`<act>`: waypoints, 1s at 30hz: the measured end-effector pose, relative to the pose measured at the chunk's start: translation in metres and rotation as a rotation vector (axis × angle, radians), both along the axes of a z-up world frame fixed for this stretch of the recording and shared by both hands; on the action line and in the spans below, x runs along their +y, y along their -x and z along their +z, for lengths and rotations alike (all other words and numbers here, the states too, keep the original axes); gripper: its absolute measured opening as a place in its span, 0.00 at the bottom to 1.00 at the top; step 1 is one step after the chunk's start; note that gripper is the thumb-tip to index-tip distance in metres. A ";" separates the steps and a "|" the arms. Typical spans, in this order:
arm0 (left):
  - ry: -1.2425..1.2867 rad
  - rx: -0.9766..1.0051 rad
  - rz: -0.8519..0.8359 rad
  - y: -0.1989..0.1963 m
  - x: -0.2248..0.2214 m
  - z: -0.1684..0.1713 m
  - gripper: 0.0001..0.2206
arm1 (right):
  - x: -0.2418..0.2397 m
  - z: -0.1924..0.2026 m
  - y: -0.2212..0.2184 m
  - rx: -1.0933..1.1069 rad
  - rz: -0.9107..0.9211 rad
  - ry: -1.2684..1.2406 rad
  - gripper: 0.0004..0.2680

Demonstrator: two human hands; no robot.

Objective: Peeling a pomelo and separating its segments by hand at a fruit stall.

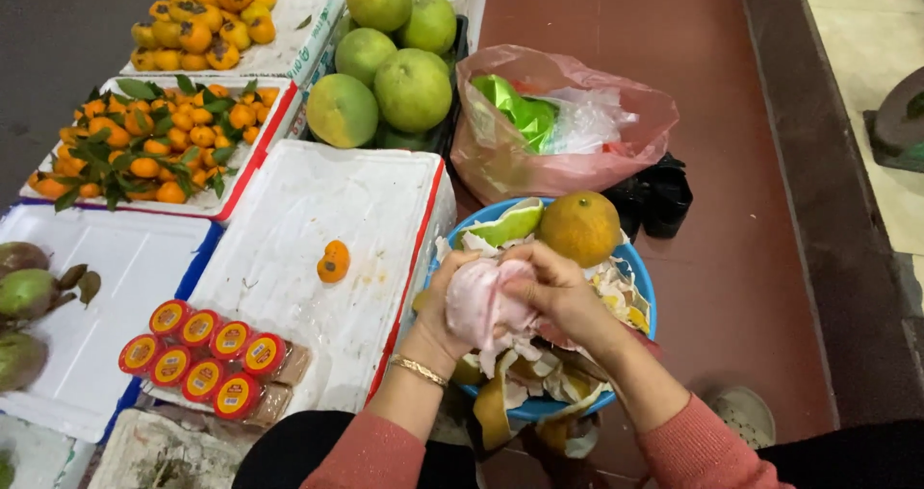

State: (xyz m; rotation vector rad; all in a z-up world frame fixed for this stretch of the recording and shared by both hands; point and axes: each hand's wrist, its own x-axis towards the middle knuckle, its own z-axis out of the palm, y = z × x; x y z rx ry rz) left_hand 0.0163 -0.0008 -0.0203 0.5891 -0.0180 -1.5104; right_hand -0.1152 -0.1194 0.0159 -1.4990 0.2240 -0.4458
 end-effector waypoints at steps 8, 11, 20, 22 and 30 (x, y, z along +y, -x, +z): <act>-0.217 0.024 0.341 -0.012 0.005 -0.008 0.18 | -0.056 -0.106 -0.025 0.650 -0.124 0.557 0.15; -0.380 0.017 0.541 -0.002 -0.004 0.015 0.22 | -0.066 -0.195 -0.044 0.760 0.005 0.749 0.17; -0.460 -0.211 0.779 0.014 -0.006 0.053 0.18 | -0.017 -0.012 -0.024 0.204 -0.100 -0.167 0.18; -0.476 -0.334 0.835 0.012 -0.008 0.047 0.17 | -0.016 -0.015 -0.025 0.174 -0.099 -0.132 0.18; -0.563 -0.685 0.903 0.016 0.003 0.058 0.15 | 0.001 -0.007 -0.020 0.039 -0.048 -0.221 0.16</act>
